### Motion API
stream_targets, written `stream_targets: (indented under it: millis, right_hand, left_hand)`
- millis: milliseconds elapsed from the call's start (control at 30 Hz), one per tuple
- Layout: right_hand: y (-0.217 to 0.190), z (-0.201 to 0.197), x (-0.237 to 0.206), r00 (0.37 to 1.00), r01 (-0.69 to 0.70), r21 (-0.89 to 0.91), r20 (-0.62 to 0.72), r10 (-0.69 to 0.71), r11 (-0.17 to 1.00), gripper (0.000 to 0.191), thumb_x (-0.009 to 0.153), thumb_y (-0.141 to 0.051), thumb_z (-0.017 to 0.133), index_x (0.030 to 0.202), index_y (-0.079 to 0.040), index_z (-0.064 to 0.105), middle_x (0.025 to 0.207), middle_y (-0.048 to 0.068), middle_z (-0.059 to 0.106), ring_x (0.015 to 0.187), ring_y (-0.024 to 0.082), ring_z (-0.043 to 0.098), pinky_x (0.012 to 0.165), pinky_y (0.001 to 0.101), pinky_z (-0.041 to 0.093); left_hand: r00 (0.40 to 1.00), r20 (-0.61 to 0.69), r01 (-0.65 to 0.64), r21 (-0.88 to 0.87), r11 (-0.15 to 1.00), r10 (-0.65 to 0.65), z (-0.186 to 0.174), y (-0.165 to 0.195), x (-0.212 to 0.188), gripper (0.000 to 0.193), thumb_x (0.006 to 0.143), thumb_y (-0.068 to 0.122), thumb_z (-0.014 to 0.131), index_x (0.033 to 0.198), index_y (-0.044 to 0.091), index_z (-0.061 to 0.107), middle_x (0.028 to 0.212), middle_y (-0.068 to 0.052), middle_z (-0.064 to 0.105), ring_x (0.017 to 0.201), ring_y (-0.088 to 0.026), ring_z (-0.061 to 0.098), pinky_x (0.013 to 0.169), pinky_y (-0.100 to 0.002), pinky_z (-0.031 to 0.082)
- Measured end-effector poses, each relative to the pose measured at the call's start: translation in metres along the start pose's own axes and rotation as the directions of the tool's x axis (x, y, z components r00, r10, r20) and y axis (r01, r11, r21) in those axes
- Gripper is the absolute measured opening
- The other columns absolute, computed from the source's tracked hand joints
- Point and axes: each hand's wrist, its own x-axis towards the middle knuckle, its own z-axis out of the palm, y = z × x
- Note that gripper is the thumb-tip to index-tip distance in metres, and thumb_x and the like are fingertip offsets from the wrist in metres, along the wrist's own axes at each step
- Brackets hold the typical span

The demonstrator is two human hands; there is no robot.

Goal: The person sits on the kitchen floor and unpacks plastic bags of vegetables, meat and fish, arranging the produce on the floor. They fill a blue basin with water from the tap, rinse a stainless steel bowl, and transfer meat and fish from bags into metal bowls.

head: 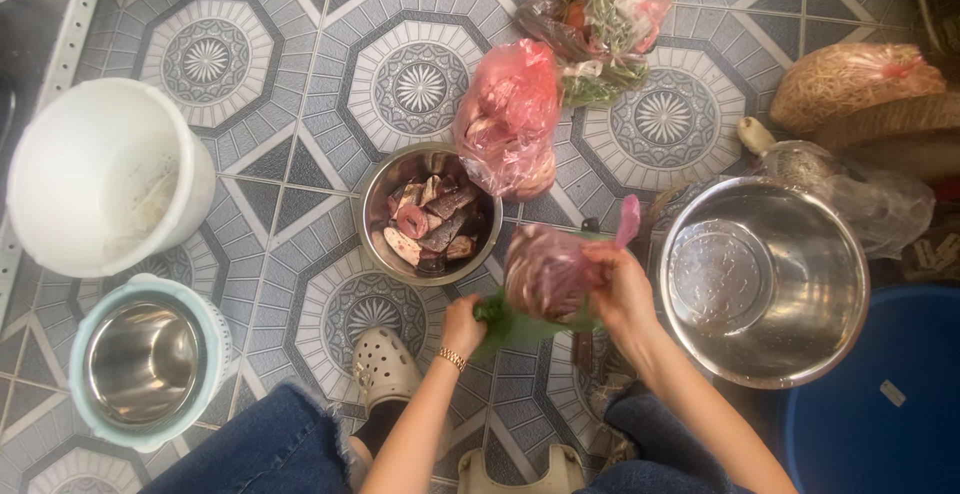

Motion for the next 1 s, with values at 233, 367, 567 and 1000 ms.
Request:
stream_targets:
  millis: [233, 367, 567, 1000]
  right_hand:
    - [-0.004, -0.015, 0.015, 0.997, -0.066, 0.123, -0.032, 0.070, 0.990, 0.010, 0.091, -0.002, 0.061, 0.098, -0.001, 0.067, 0.084, 0.004, 0.065, 0.067, 0.010, 0.051, 0.055, 0.0200, 0.040]
    - [-0.001, -0.013, 0.032, 0.998, -0.057, 0.276, 0.000, 0.059, 0.960, 0.003, 0.095, -0.001, 0.064, 0.093, -0.001, 0.063, 0.082, 0.004, 0.060, 0.067, 0.012, 0.052, 0.056, 0.0226, 0.042]
    - [0.010, -0.007, 0.052, 1.000, 0.000, 0.273, -0.030, 0.009, 0.962, 0.004, 0.095, 0.000, 0.064, 0.092, 0.000, 0.060, 0.081, 0.007, 0.059, 0.071, 0.015, 0.055, 0.064, 0.0264, 0.047]
    - [-0.022, -0.028, 0.038, 0.985, 0.167, 0.107, 0.012, -0.169, 0.980, 0.004, 0.095, -0.001, 0.064, 0.092, -0.003, 0.061, 0.081, 0.004, 0.059, 0.072, 0.013, 0.053, 0.066, 0.0273, 0.046]
  left_hand:
    - [0.997, 0.077, 0.019, 0.137, 0.990, -0.030, 0.009, 0.005, -0.002, 0.039, 0.070, 0.001, 0.070, 0.105, 0.015, 0.078, 0.109, -0.018, 0.073, 0.104, -0.037, 0.069, 0.090, -0.047, 0.056]
    - [0.982, 0.141, 0.096, 0.190, 0.977, -0.124, 0.014, -0.002, -0.015, 0.037, 0.075, 0.004, 0.069, 0.108, 0.018, 0.077, 0.109, -0.018, 0.074, 0.103, -0.038, 0.069, 0.091, -0.048, 0.056]
    - [0.989, 0.072, 0.103, 0.262, 0.960, -0.126, -0.003, -0.022, -0.013, 0.030, 0.077, 0.006, 0.069, 0.105, 0.014, 0.076, 0.110, -0.016, 0.072, 0.101, -0.040, 0.069, 0.086, -0.051, 0.056]
    - [0.974, 0.074, 0.144, 0.532, 0.835, -0.215, -0.099, 0.013, -0.002, 0.030, 0.072, 0.022, 0.078, 0.102, 0.027, 0.082, 0.138, -0.015, 0.054, 0.104, -0.035, 0.067, 0.085, -0.049, 0.055]
